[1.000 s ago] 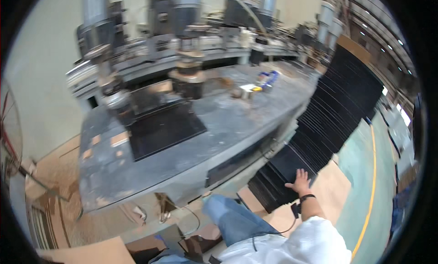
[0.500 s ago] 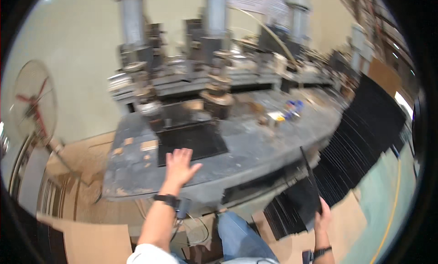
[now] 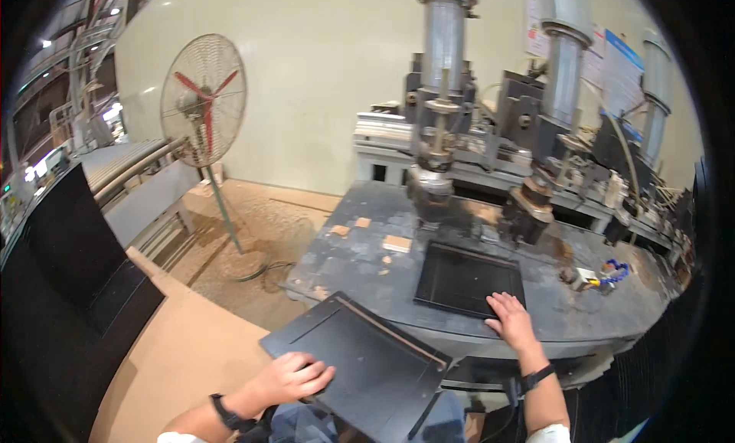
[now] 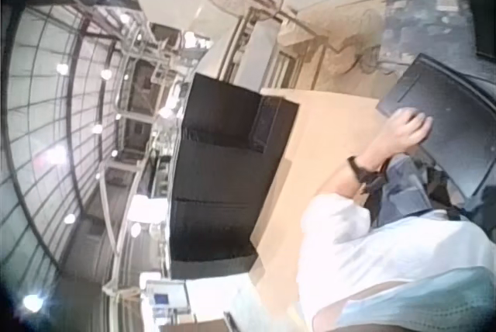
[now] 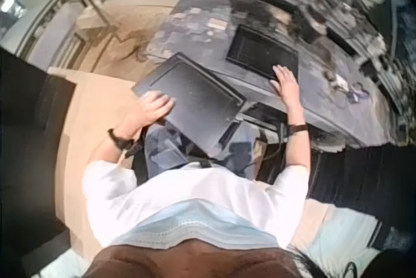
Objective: The person moves a stack of black panels to the side, then repeatedly places individual panels onto a machine bed for processing before stacking them on a table.
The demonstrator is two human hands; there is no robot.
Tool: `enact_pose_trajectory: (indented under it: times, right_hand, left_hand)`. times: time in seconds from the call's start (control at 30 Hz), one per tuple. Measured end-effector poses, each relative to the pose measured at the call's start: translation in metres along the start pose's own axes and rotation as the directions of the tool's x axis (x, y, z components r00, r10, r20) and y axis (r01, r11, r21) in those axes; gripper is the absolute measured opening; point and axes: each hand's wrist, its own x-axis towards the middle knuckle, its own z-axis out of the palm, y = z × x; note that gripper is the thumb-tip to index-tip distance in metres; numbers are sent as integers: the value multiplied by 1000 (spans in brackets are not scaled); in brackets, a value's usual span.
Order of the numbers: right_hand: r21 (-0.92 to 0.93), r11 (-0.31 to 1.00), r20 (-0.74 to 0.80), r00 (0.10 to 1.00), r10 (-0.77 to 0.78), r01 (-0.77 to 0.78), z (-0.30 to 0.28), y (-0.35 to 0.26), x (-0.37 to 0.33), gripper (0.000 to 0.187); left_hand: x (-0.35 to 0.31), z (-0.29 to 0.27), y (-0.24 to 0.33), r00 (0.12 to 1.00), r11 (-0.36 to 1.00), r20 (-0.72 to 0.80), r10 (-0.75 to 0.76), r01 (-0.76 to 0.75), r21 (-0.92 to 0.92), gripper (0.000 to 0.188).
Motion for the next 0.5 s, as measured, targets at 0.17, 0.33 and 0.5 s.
enact_pose_trajectory:
  times: [0.17, 0.33, 0.5]
  right_hand:
    - [182, 982, 52, 998, 37, -46, 32, 31, 41, 46]
    - [242, 963, 94, 991, 97, -117, 47, 34, 41, 47]
    - [46, 985, -9, 986, 167, -166, 45, 15, 40, 48]
  left_hand:
    - [-110, -76, -31, 949, 889, 37, -313, 280, 362, 37]
    - [-228, -120, -96, 718, 499, -138, -682, 596, 629, 29]
    - [-333, -141, -173, 398, 43, -292, -870, 651, 758, 31]
